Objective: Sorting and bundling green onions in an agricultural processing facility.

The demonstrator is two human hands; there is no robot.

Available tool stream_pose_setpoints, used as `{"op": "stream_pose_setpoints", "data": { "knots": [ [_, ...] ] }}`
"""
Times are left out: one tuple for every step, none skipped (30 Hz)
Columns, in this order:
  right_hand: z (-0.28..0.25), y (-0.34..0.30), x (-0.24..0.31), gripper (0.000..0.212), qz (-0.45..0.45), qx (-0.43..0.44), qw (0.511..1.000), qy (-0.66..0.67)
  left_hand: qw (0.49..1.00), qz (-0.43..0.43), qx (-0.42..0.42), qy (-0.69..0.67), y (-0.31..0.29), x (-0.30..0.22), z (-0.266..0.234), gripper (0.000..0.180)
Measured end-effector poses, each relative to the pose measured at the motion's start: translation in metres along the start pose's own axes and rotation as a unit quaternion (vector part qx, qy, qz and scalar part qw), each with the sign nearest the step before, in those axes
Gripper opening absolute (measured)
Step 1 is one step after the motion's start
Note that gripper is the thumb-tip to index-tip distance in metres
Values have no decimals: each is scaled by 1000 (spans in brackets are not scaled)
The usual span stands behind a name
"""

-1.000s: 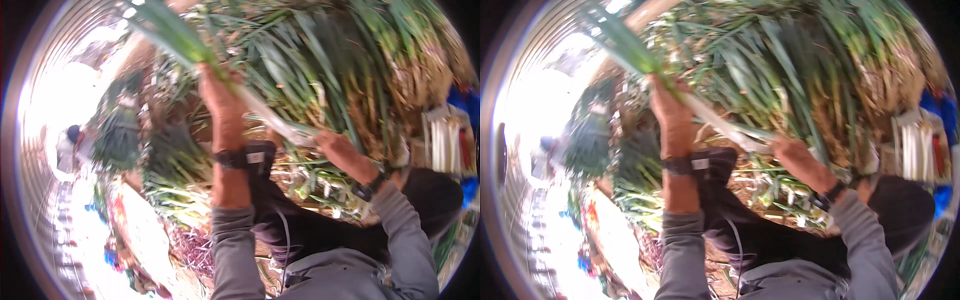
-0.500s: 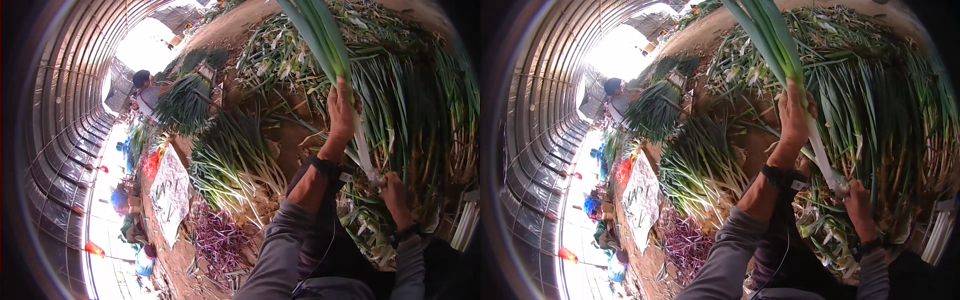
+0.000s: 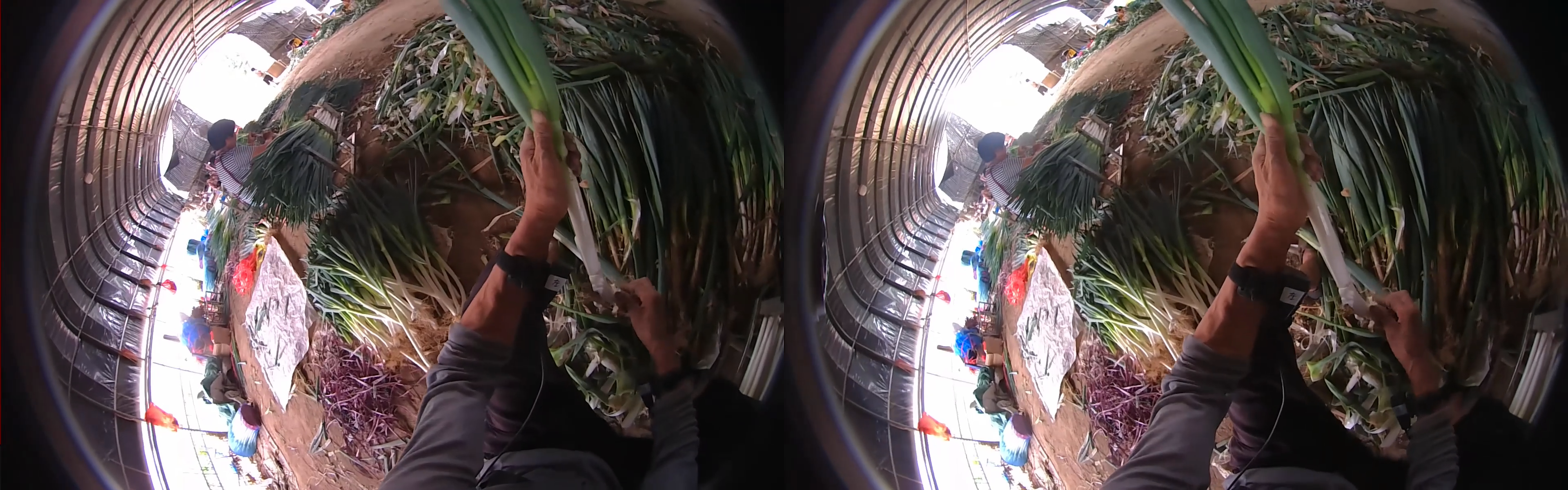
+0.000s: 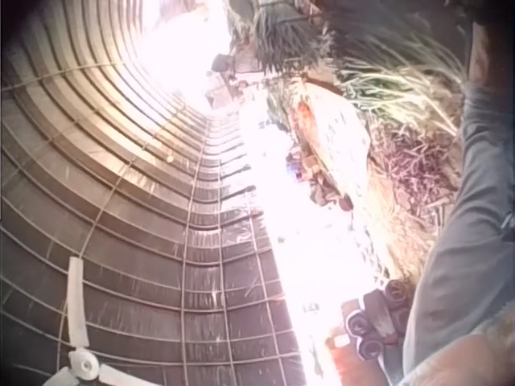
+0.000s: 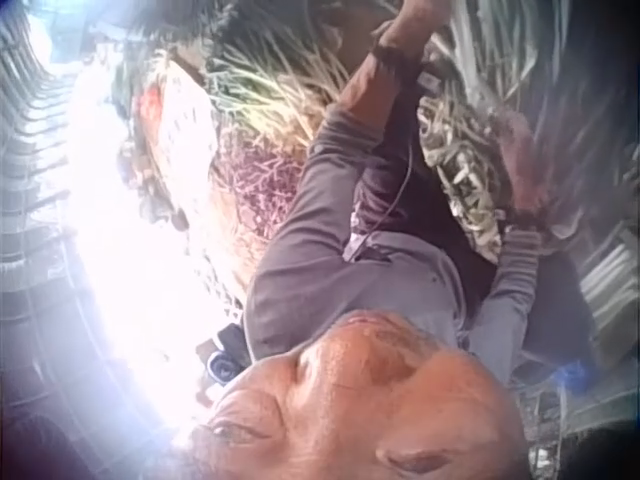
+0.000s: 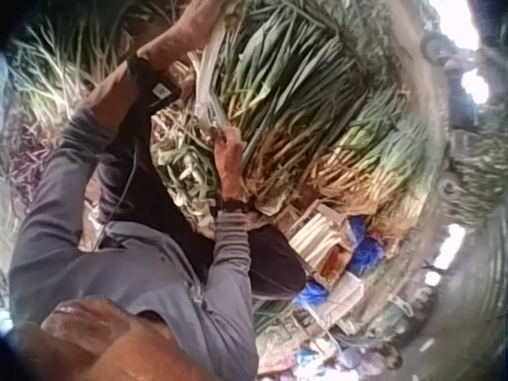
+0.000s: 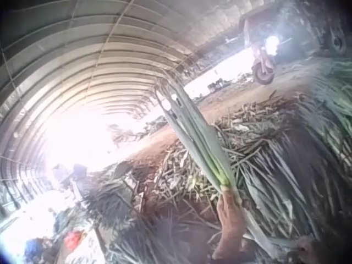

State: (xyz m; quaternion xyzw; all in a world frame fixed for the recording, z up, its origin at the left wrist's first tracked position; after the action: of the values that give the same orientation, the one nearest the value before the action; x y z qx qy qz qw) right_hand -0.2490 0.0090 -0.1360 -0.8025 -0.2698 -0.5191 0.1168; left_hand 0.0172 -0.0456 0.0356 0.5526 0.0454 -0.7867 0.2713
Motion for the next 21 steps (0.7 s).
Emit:
{"op": "stream_pose_setpoints", "data": {
  "knots": [
    [0, -1, 9, 21, -79, -1, 995, -61, 1000, 3, 1, -1, 1, 0, 1, 60],
    [-4, -3, 14, 16, -120, -24, 991, -53, 1000, 9, -12, -18, 2, -1, 0, 60],
    [-3, -5, 16, 16, -116, -25, 991, -55, 999, 7, -26, -35, 1, 3, -1, 60],
    [-6, -6, 23, 15, -138, -61, 982, -117, 999, 17, -35, -9, 3, 4, -5, 56],
    [-8, -8, 29, 15, -159, -97, 966, -180, 999, 11, -32, -14, 8, 6, -11, 56],
    [4, -5, 28, 16, -146, -90, 957, -236, 998, -4, -67, 2, 12, 7, -29, 53],
    [6, -3, 11, 20, -124, -85, 960, -238, 996, -35, -87, 1, 13, 19, -30, 51],
    [-2, -4, 2, 21, -106, -90, 962, -234, 996, -39, -78, -15, 11, 21, -16, 48],
    [0, 3, -11, 21, -59, -71, 976, -196, 996, -19, -81, 5, 13, 17, -24, 46],
    [-6, 8, -17, 20, -7, -89, 989, -122, 995, -36, -98, 10, 12, 14, -31, 43],
    [-12, 8, -40, 15, 94, -118, 988, -33, 995, -43, -53, -67, 12, 16, -23, 42],
    [-20, 9, -49, 14, 143, -150, 978, -8, 994, -42, -12, -96, 11, 12, -19, 43],
    [-24, 6, -42, 20, 190, -160, 967, 59, 992, -33, 20, -118, 9, 6, -19, 44],
    [-35, 0, -48, 21, 219, -187, 957, 34, 993, -23, 18, -111, 5, 7, -11, 46],
    [-46, -4, -58, 22, 243, -212, 947, 13, 995, -9, 16, -101, 3, 7, -6, 49],
    [-66, -12, -84, 22, 248, -226, 942, 3, 994, -1, 28, -103, 6, 9, 1, 53],
    [-84, -29, -133, 23, 290, -240, 922, 87, 994, 12, 38, -100, 9, 4, 8, 58],
    [-85, -34, -142, 25, 328, -241, 896, 176, 995, 12, 33, -93, 8, 2, 3, 57],
    [-87, -38, -141, 25, 329, -242, 896, 174, 996, 12, 27, -86, 8, 2, 1, 56],
    [-90, -35, -129, 28, 261, -208, 937, 105, 996, 11, 27, -89, 12, 5, 4, 56],
    [-85, -33, -101, 31, 195, -165, 966, 34, 998, 16, -3, -65, 11, 6, 4, 55]
  ]
}}
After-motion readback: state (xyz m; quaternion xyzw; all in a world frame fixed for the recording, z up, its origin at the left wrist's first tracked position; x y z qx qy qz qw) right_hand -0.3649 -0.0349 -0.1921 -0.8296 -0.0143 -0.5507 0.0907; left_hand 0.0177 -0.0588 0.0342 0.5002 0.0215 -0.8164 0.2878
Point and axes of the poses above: each hand's wrist, its own y-axis towards the middle knuckle, its own z-axis out of the palm, x = y × z, the point moved 8 cm from there along y, towards the middle knuckle, and after that the axes turned 1 degree about -x, right-handed, at the moved point
